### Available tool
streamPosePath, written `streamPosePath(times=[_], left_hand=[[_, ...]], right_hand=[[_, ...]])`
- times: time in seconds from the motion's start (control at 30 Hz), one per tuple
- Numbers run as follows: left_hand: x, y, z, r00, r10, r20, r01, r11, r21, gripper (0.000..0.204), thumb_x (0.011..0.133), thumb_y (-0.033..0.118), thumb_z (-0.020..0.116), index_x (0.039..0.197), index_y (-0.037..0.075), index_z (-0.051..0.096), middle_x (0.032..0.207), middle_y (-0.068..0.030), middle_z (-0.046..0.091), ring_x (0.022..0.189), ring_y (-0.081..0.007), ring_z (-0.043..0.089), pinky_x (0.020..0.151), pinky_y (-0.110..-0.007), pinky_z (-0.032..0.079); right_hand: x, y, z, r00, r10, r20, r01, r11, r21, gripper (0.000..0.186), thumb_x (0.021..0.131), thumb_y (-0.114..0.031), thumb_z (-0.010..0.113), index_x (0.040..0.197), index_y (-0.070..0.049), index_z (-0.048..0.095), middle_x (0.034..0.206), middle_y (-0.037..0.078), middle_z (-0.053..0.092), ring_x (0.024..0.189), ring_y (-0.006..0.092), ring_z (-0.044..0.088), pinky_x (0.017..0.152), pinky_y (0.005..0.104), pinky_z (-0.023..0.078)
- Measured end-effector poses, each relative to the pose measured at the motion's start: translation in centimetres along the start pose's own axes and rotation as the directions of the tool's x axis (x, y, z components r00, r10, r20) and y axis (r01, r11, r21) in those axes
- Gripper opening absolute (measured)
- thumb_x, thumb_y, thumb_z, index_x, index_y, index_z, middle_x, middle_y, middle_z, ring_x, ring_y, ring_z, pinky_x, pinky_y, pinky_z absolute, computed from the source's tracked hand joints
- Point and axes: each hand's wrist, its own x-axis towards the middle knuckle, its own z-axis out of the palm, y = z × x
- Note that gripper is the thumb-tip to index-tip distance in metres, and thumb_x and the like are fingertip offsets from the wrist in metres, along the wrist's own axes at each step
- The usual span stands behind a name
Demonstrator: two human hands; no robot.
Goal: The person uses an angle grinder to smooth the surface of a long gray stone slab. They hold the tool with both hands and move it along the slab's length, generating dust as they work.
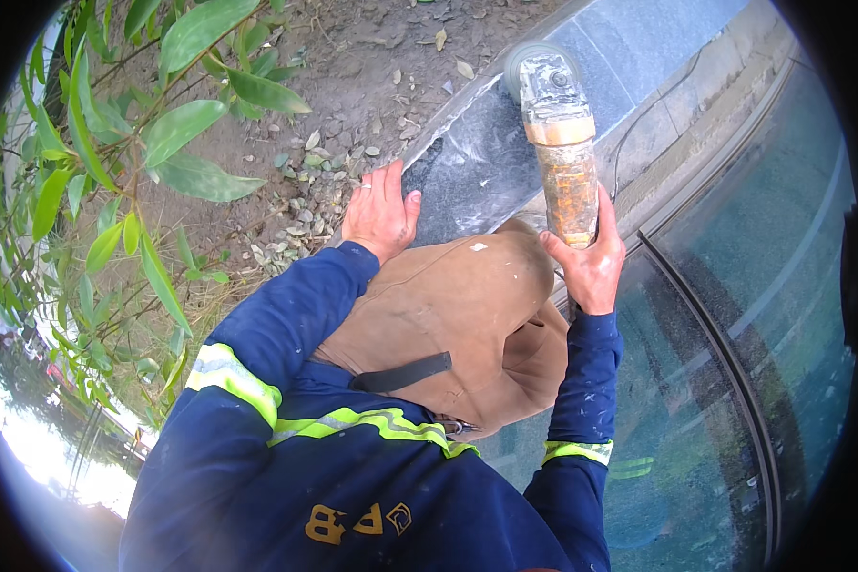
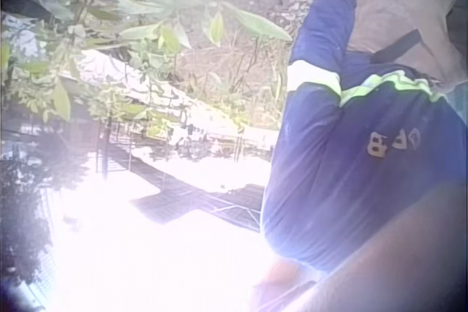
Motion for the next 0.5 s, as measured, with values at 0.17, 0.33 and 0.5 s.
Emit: streamPosePath(times=[0.17, 0.33, 0.5], left_hand=[[0.0, -0.1, 0.4, 1.0, 0.003, -0.001, -0.003, 1.0, -0.008, 0.052, 0.098, 0.025, 0.057, 0.14, -0.004, 0.044, 0.119, -0.0251, 0.057, 0.108, -0.0442, 0.057, 0.091, -0.051, 0.049], [-0.1, -0.2, 0.2, 1.0, 0.004, -0.017, -0.004, 1.0, -0.001, 0.053, 0.098, 0.025, 0.058, 0.139, -0.004, 0.044, 0.118, -0.0247, 0.057, 0.108, -0.044, 0.057, 0.091, -0.051, 0.049], [0.1, 0.0, 0.2, 1.0, -0.003, 0.007, 0.003, 1.0, 0.012, 0.053, 0.097, 0.024, 0.058, 0.139, -0.005, 0.044, 0.117, -0.0244, 0.057, 0.108, -0.0436, 0.057, 0.09, -0.051, 0.049]], right_hand=[[-0.2, -0.1, -0.2, 0.993, 0.112, -0.032, -0.107, 0.987, 0.122, 0.088, 0.068, -0.008, 0.087, 0.146, 0.001, 0.049, 0.12, 0.019, 0.072, 0.11, 0.0254, 0.071, 0.096, 0.0389, 0.055], [-1.3, 0.6, -0.7, 0.998, 0.054, 0.014, -0.054, 0.999, 0.006, 0.088, 0.068, -0.009, 0.088, 0.147, 0.0, 0.049, 0.119, 0.017, 0.073, 0.109, 0.0234, 0.07, 0.096, 0.0379, 0.055], [-2.1, 0.7, -0.2, 0.998, 0.06, -0.026, -0.058, 0.996, 0.069, 0.087, 0.069, -0.008, 0.086, 0.147, 0.0, 0.049, 0.118, 0.016, 0.073, 0.108, 0.0224, 0.071, 0.095, 0.0377, 0.055]])
